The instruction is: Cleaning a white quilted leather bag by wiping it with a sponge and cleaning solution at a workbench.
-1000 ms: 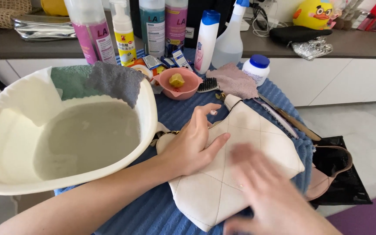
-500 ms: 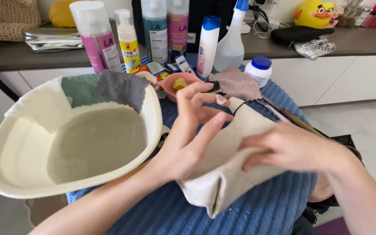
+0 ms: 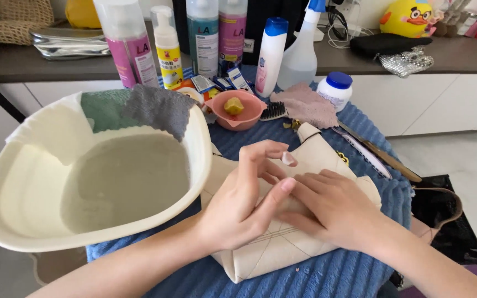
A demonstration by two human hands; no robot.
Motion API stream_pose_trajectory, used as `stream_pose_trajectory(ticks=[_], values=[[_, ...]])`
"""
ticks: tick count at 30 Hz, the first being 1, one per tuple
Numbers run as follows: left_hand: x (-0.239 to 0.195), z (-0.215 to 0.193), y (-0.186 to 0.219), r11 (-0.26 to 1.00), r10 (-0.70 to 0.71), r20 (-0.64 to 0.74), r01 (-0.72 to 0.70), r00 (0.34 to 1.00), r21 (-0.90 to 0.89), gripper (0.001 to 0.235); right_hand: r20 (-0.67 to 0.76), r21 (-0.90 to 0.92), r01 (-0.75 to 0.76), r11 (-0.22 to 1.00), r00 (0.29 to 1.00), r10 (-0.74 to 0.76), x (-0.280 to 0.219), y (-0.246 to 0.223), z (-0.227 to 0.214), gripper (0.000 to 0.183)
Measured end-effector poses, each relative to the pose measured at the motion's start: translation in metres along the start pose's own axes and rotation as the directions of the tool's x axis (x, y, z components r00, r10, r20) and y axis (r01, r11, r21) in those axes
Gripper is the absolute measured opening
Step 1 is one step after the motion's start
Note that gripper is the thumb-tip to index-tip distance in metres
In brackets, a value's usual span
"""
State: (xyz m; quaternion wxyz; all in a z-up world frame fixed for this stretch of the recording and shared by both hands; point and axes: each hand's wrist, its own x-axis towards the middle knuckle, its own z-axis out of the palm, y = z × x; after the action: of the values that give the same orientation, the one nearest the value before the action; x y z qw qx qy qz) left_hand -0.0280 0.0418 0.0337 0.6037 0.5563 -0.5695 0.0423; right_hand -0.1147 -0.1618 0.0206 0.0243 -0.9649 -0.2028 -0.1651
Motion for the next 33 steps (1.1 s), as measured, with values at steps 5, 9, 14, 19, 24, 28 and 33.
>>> stream_pose_trajectory(ticks=[5,9,14,19,24,28,33], values=[[-0.008,0.009,-0.015,0.998,-0.065,0.056,0.064,0.996,0.015,0.040,0.069,-0.086,-0.173,0.981,0.981,0.179,-0.028,0.033,-0.011,0.055],[-0.015,0.019,-0.031,0.995,-0.007,0.104,-0.003,0.995,0.098,0.034,-0.141,-0.217,-0.269,0.938,0.960,0.242,-0.035,0.044,-0.002,0.035],[-0.008,0.013,-0.014,0.989,0.051,0.018,-0.053,0.999,0.137,0.033,-0.115,-0.118,-0.448,0.886,0.892,0.436,-0.012,0.026,0.001,0.037],[-0.003,0.005,-0.013,1.000,-0.024,0.035,0.025,0.999,-0.013,0.047,-0.030,0.145,-0.617,0.774,0.779,0.627,0.010,0.013,-0.011,0.007],[0.000,0.002,-0.013,0.889,-0.233,0.113,0.259,0.966,-0.379,0.050,-0.640,-0.074,-0.047,0.996,0.768,-0.012,-0.017,0.013,0.003,0.030],[0.002,0.002,-0.013,0.874,-0.230,0.124,0.261,0.965,-0.410,0.056,-0.709,-0.269,-0.022,0.963,0.681,-0.182,-0.017,0.002,0.009,0.019],[0.001,0.001,-0.013,0.889,-0.215,0.150,0.257,0.965,-0.379,0.062,-0.703,-0.306,-0.076,0.949,0.691,-0.171,-0.012,-0.004,0.004,0.024]])
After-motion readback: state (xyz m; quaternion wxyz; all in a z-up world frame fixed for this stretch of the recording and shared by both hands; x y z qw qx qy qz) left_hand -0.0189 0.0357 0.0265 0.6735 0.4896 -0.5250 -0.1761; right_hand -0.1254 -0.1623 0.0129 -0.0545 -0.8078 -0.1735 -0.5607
